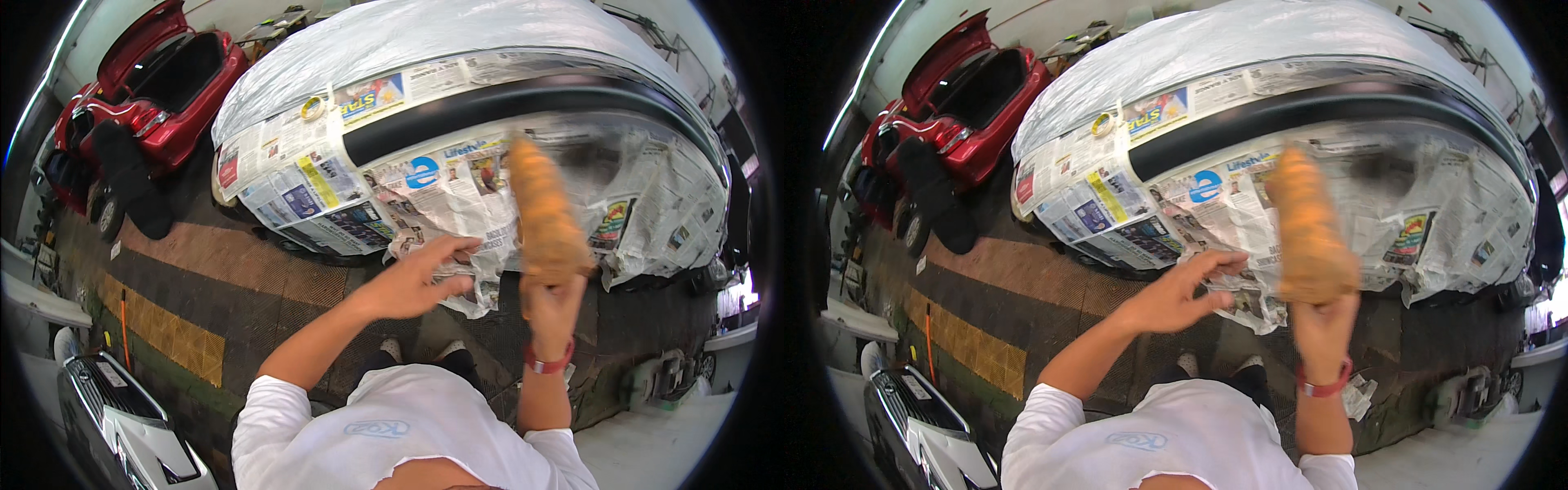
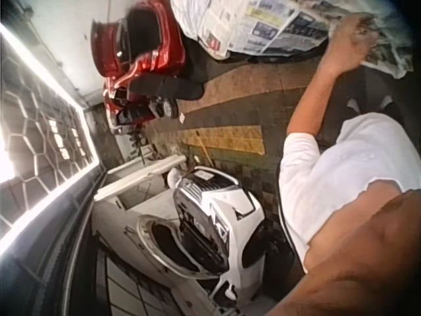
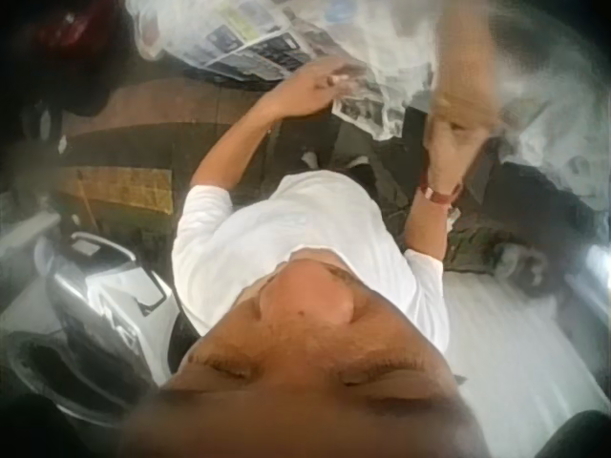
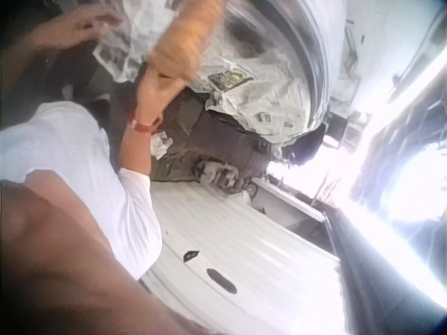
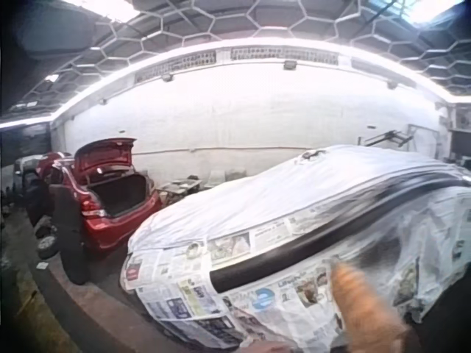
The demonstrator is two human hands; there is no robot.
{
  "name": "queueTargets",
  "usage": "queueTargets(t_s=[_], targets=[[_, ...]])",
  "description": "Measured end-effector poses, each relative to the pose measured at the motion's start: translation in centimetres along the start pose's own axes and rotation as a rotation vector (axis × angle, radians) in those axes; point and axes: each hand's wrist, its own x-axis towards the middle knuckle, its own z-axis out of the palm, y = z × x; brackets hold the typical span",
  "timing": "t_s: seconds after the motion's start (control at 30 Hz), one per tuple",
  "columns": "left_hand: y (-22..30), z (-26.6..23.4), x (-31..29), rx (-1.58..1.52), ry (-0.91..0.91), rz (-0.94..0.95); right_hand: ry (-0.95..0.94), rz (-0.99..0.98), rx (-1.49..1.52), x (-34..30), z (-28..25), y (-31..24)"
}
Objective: The person uses a spray gun to apply paint to a car bumper that is masked with newspaper and plastic. After spraying, the person uses a brush to wipe the painted surface. The task occurs in a workshop with other car parts visible.
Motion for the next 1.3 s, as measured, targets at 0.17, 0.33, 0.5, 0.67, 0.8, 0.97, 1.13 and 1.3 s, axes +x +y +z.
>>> queueTargets(t_s=[0.17, 0.33, 0.5, 0.67, 0.8, 0.97, 1.13, 1.3], targets=[[5.5, 6.5, 1.0, -0.386, 0.08, -0.152, -0.293, -0.281, -0.279, -0.7, 2.5, -2.5], [7.3, 9.1, 4.6, -0.679, 0.471, -0.185, -0.526, -0.561, -0.479, -0.4, -4.0, -4.1], [12.4, 11.4, 11.6, -1.071, 0.48, -0.052, -0.564, -0.187, -0.211, -4.4, -13.8, 2.7], [15.9, 13.9, 18.2, -0.979, 0.293, 0.005, -0.786, 0.142, -0.144, -6.6, -22.6, 11.7], [18.3, 16.5, 21.7, -0.467, 0.485, -0.082, -0.705, 0.211, -0.267, -8.6, -30.9, 17.3], [17.2, 15.0, 20.7, -0.167, 0.671, -0.195, -0.603, 0.226, -0.358, -10.6, -39.8, 21.1], [14.7, 11.3, 20.2, -0.105, 0.872, -0.272, -0.498, 0.314, -0.427, -12.8, -44.1, 23.0], [16.1, 10.7, 27.4, -0.22, 0.684, -0.239, -0.359, 0.33, -0.405, -13.1, -46.0, 22.3]])
